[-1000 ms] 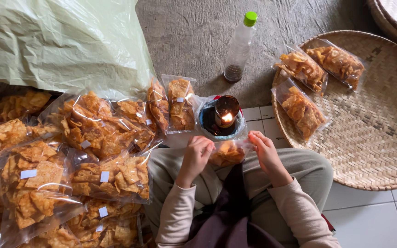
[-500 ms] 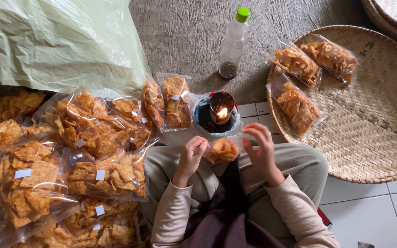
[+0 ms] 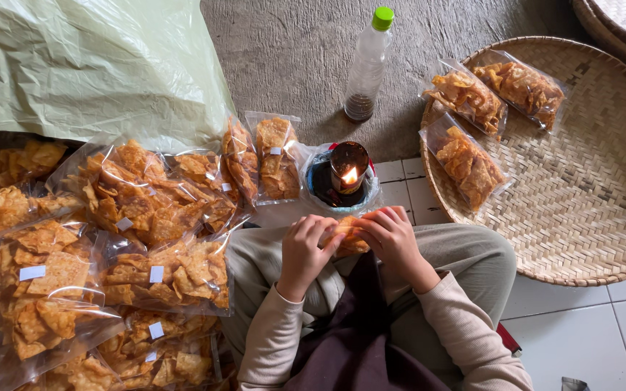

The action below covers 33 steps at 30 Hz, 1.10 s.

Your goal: The person seals plastic bags filled with fried snacks using a small flame from a candle. They repeatedly pick up open bags, apply the flame to the top edge to melt and seal the plastic, then place the sealed bags onto a woven tray.

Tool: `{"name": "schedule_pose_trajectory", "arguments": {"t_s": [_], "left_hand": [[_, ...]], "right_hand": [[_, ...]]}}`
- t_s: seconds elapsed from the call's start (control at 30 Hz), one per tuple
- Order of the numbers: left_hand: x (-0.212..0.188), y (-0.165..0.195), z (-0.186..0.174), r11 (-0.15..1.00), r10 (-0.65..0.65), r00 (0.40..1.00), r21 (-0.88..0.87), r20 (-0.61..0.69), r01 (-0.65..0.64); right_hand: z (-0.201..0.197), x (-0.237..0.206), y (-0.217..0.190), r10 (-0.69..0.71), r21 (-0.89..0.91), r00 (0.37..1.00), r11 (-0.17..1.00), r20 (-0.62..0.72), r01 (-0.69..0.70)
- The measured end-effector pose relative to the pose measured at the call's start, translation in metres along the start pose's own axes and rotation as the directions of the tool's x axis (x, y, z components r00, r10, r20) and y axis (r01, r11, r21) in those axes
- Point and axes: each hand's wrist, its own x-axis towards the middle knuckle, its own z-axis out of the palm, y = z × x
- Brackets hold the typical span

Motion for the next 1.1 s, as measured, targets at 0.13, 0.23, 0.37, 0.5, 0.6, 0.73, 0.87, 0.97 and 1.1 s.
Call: {"name": "schedule_pose_trajectory", "arguments": {"t_s": [0.13, 0.23, 0.37, 0.5, 0.6, 0.73, 0.87, 0.97, 1.1], "left_hand": [[0.002, 0.001, -0.002, 0.999, 0.027, 1.0, 0.027, -0.004, -0.027], [0.002, 0.002, -0.003, 0.996, 0.07, 0.997, 0.06, -0.021, -0.069], [0.002, 0.006, -0.004, 0.994, 0.09, 0.996, 0.056, 0.0, -0.089], [0.001, 0.008, -0.004, 0.983, 0.135, 0.991, 0.125, -0.021, -0.132], [-0.001, 0.008, -0.003, 0.978, 0.149, 0.989, 0.149, -0.019, -0.145], [-0.005, 0.008, -0.002, 0.987, 0.121, 0.991, 0.103, 0.049, -0.125], [-0.011, 0.011, -0.002, 0.992, 0.096, 0.992, 0.068, 0.081, -0.102], [-0.014, 0.015, -0.002, 0.992, 0.097, 0.992, 0.071, 0.078, -0.102], [-0.015, 0.021, -0.005, 0.984, 0.144, 0.988, 0.095, 0.053, -0.149]], "right_hand": [[0.002, -0.001, 0.004, -0.035, 0.019, 0.999, 0.999, 0.024, 0.034], [0.002, -0.001, 0.005, -0.055, 0.007, 0.997, 0.998, 0.049, 0.055], [0.002, -0.001, 0.004, -0.056, 0.011, 0.997, 0.998, 0.061, 0.056], [0.0, -0.002, 0.001, -0.065, 0.001, 0.995, 0.998, 0.081, 0.065], [-0.001, -0.003, -0.001, -0.048, -0.008, 0.994, 0.999, 0.095, 0.049], [-0.003, -0.005, -0.005, -0.042, -0.015, 0.994, 0.999, 0.097, 0.044], [-0.004, -0.008, -0.01, -0.027, -0.024, 0.993, 0.999, 0.116, 0.03], [-0.006, -0.01, -0.011, -0.043, -0.038, 0.993, 0.998, 0.107, 0.047], [-0.011, -0.011, -0.015, -0.082, -0.04, 0.993, 0.996, 0.084, 0.085]]}}
